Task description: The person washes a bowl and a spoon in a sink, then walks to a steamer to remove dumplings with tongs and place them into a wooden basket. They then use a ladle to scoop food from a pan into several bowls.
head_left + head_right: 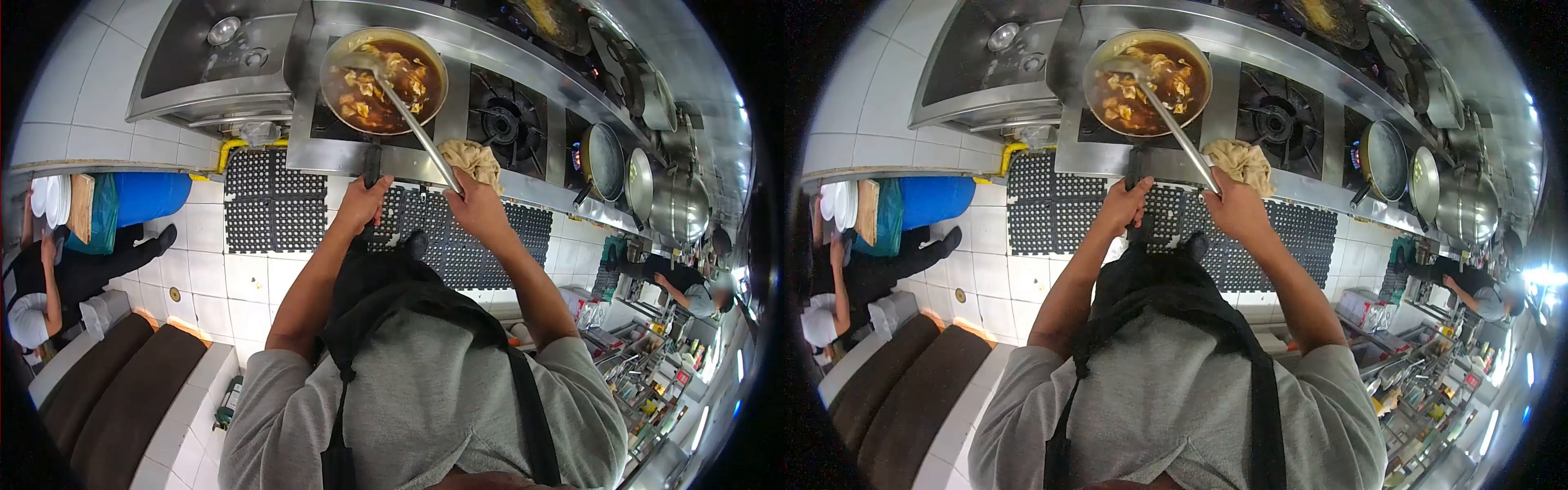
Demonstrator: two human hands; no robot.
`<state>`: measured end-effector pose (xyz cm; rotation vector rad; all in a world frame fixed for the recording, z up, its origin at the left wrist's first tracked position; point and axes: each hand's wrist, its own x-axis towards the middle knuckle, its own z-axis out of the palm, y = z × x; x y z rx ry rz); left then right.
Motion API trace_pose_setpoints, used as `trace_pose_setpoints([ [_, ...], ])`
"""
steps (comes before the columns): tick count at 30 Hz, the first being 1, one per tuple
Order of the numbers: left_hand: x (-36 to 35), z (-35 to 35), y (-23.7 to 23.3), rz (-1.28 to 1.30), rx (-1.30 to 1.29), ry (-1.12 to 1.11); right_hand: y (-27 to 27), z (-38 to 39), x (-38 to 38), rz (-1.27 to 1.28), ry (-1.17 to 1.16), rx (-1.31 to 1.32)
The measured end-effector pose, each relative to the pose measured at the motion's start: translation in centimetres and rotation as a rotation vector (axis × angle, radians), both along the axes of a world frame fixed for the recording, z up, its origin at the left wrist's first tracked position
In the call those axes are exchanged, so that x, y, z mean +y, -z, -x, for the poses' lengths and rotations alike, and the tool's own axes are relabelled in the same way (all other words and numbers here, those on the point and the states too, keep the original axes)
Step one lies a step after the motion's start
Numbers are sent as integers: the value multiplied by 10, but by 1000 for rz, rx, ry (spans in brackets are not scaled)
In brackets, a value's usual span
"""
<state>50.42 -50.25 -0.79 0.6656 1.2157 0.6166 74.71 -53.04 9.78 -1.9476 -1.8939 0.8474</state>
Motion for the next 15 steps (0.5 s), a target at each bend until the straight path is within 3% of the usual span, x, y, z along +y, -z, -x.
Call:
trace_pose_setpoints([
  [2,-1,1,2,3,-30,9,-4,-17,-4,-33,-82,-177],
  [8,1,7,11,66,-82,9,-18,-40,-11,-191,-54,-147],
  [15,0,7,9,66,-66,32,-2,-57,28,-127,84,-174],
])
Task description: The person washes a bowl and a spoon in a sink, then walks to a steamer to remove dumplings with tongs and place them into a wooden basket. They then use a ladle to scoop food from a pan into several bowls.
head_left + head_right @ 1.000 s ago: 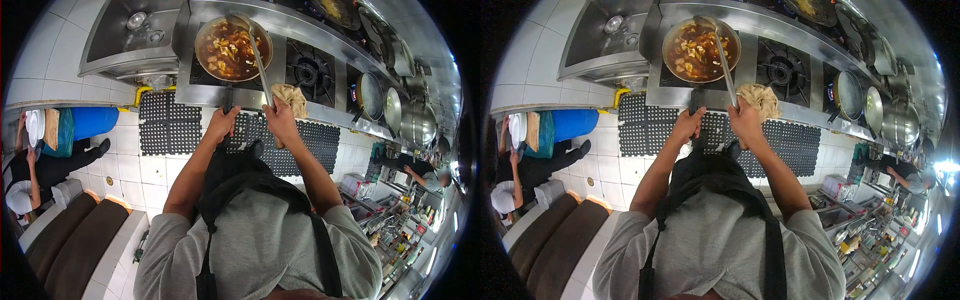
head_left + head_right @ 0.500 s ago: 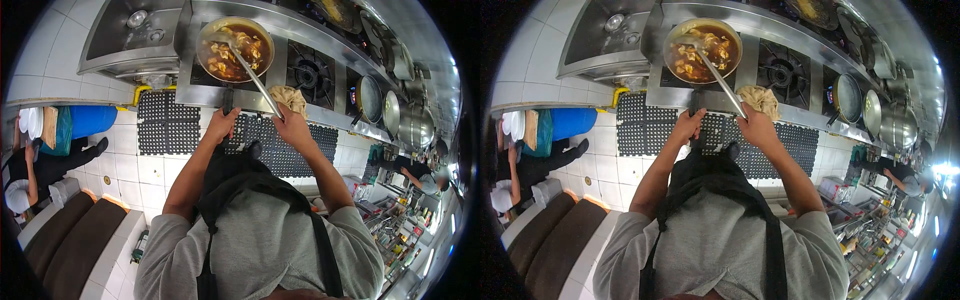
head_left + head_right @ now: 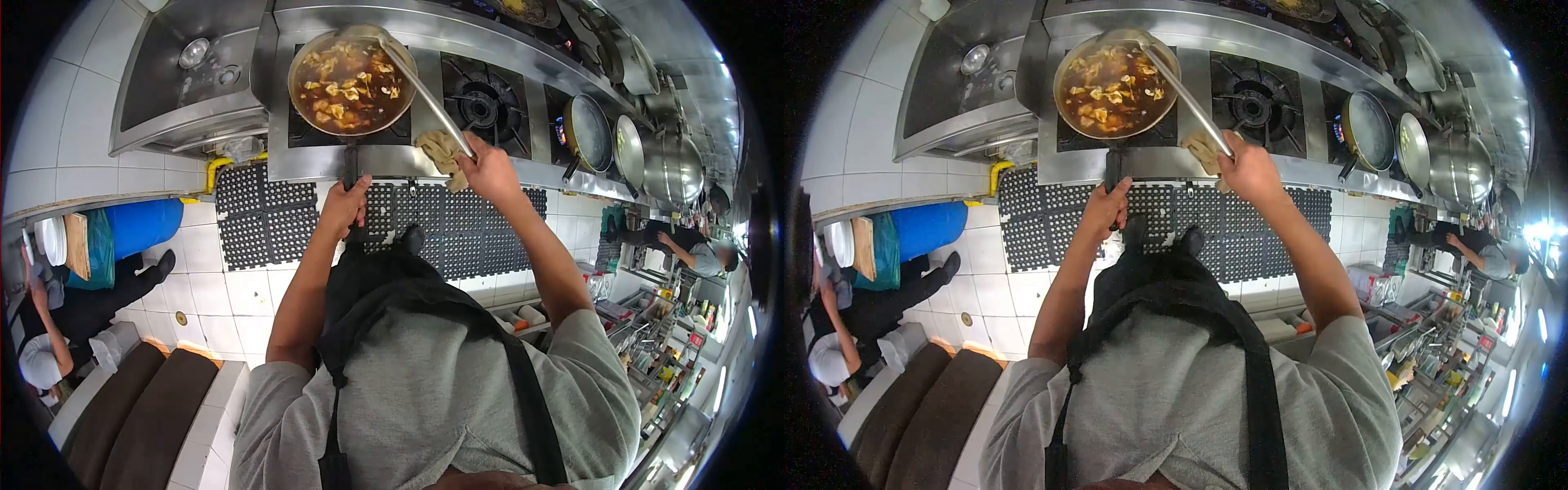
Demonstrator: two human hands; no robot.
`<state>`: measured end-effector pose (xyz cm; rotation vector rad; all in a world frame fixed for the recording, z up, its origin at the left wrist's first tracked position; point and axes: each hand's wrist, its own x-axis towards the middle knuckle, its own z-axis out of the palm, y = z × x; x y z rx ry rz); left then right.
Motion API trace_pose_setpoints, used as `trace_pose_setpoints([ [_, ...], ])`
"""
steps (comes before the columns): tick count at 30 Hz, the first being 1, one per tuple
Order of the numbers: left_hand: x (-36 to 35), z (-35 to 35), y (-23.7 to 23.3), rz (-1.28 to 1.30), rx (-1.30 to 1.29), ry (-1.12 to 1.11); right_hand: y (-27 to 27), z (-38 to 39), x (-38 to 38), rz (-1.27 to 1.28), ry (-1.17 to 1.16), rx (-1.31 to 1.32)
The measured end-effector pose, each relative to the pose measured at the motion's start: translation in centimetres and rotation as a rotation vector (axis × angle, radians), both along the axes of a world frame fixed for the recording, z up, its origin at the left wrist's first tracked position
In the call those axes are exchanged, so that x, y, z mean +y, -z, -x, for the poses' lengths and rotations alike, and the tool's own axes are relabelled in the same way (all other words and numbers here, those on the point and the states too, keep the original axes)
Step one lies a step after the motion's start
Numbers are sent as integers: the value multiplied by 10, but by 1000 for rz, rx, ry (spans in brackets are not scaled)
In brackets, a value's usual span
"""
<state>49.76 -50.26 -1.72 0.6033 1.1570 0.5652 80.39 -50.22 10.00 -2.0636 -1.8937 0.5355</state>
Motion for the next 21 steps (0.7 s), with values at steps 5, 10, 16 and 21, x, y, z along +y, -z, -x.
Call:
trace_pose_setpoints([
  [5,1,-2,-8,5,34,-13,18,-12,3,28,10,115],
  [10,1,-3,-7,4,53,-12,9,-2,-5,416,112,415],
  [16,1,-5,-7,1,73,-10,3,-4,-10,602,124,680],
  [21,1,-5,-2,-16,83,-14,-5,-7,-12,685,143,743],
])
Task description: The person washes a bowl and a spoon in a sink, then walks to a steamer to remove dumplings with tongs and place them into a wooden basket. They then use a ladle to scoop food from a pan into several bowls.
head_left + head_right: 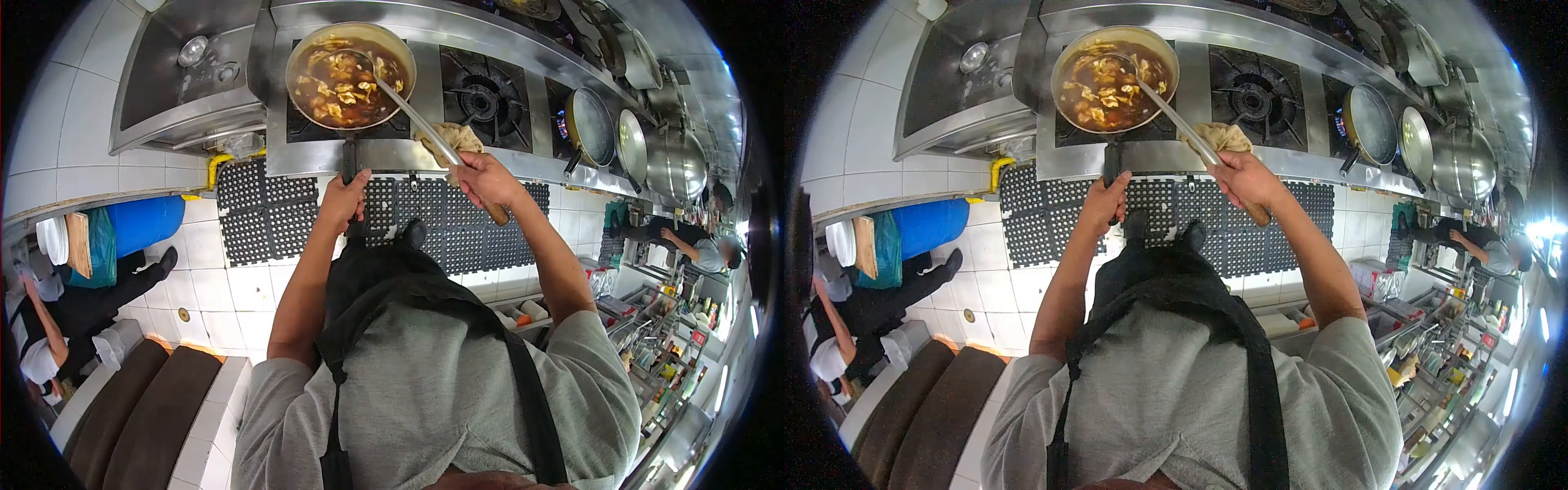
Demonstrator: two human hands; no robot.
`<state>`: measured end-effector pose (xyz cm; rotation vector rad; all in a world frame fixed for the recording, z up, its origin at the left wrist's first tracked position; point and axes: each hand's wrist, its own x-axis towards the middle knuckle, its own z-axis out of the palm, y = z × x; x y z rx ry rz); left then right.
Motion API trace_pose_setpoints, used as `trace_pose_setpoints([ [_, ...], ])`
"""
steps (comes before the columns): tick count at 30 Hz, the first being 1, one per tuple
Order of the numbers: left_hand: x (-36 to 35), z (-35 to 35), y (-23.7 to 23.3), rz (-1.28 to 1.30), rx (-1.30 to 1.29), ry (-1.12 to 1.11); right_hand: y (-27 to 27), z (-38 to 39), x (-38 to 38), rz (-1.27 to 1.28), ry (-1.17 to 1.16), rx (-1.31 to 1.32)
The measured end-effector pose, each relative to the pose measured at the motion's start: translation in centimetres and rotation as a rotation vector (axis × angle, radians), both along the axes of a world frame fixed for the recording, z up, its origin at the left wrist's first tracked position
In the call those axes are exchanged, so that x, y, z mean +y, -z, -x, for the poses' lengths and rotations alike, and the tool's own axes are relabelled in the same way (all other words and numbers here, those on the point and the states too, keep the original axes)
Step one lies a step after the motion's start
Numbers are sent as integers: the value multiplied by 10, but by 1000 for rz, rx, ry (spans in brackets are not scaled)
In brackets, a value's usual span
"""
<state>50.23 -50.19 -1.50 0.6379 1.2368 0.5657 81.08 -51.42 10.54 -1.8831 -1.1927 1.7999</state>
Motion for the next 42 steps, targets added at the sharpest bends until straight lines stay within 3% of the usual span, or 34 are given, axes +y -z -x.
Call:
trace_pose_setpoints([
  [8,0,0,1,-1,-27,1,-18,10,-16,109,74,183],
  [10,1,1,1,0,-36,3,-21,9,-21,181,178,387],
  [14,0,1,5,-7,-44,5,-36,13,-33,195,217,470],
  [16,1,1,2,-5,-28,2,-46,20,-41,50,81,114],
  [23,-1,-2,0,-13,-20,1,-36,26,-45,-273,42,-228],
  [25,-2,-2,0,-18,-23,6,-22,22,-35,-562,-51,-433],
  [29,-2,-4,-1,-8,-38,-7,-17,20,-13,-635,-61,-549],
  [30,-2,-4,0,-11,-34,-16,-21,20,-8,-520,-62,-551],
  [35,-2,-4,-9,4,-34,-8,-9,-2,1,-532,-116,-564],
  [38,-3,-6,-13,6,-20,-6,-11,-10,-1,-237,2,-201],
  [42,-3,-6,-10,-8,-14,-1,-30,-22,1,-64,8,-87],
])
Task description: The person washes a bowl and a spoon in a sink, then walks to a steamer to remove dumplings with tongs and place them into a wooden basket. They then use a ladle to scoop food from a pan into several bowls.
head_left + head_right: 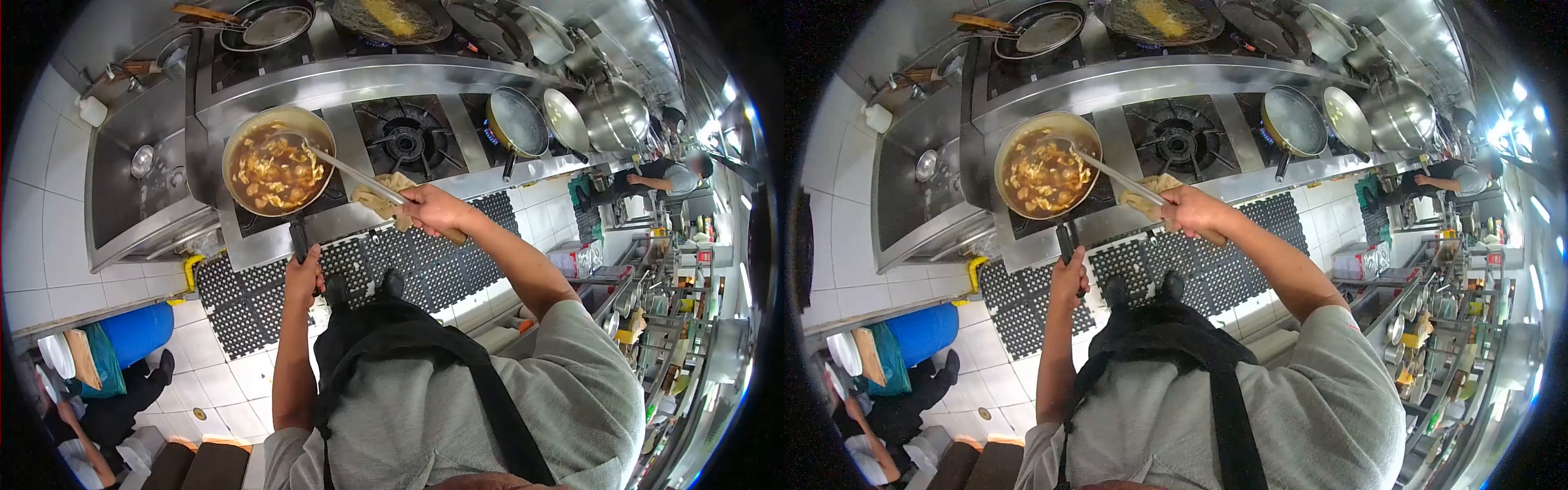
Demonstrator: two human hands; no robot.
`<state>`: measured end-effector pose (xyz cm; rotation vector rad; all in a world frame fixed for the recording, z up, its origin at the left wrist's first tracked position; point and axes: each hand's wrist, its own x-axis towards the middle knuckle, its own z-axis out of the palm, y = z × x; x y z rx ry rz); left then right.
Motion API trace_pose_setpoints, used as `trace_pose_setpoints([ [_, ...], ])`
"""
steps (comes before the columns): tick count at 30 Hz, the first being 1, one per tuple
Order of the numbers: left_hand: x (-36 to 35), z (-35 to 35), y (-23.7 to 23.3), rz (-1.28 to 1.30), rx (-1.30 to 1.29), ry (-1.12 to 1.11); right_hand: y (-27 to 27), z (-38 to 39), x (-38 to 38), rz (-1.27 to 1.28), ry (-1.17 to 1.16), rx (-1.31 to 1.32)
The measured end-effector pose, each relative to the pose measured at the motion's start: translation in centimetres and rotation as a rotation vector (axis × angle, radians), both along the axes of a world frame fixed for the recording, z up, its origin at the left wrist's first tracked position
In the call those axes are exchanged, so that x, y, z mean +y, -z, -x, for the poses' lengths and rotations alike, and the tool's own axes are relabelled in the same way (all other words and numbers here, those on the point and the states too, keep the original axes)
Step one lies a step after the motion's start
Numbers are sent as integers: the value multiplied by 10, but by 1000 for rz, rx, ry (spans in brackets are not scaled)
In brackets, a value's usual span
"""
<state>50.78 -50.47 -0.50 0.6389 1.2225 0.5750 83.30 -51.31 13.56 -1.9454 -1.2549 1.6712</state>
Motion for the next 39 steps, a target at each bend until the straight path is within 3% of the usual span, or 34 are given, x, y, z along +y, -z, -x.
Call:
trace_pose_setpoints([
  [11,1,2,3,36,-35,-12,-24,15,-19,192,-25,62],
  [15,2,3,0,22,-2,12,-20,27,-42,-1,-85,-130],
  [17,3,5,-3,26,1,15,-21,31,-52,-415,-219,-397],
  [19,3,6,1,3,-18,20,-30,40,-49,-383,-186,-444],
  [22,2,5,9,20,-27,10,-22,38,-34,-564,-180,-492],
  [27,1,5,15,27,-33,5,-8,33,-3,-456,-173,-576],
  [34,3,4,9,19,-27,5,14,19,7,-564,-167,-540],
  [36,2,4,10,11,-26,8,2,19,6,-167,-63,-300],
  [39,1,5,13,-4,-31,4,-14,18,5,-52,-37,-199],
])
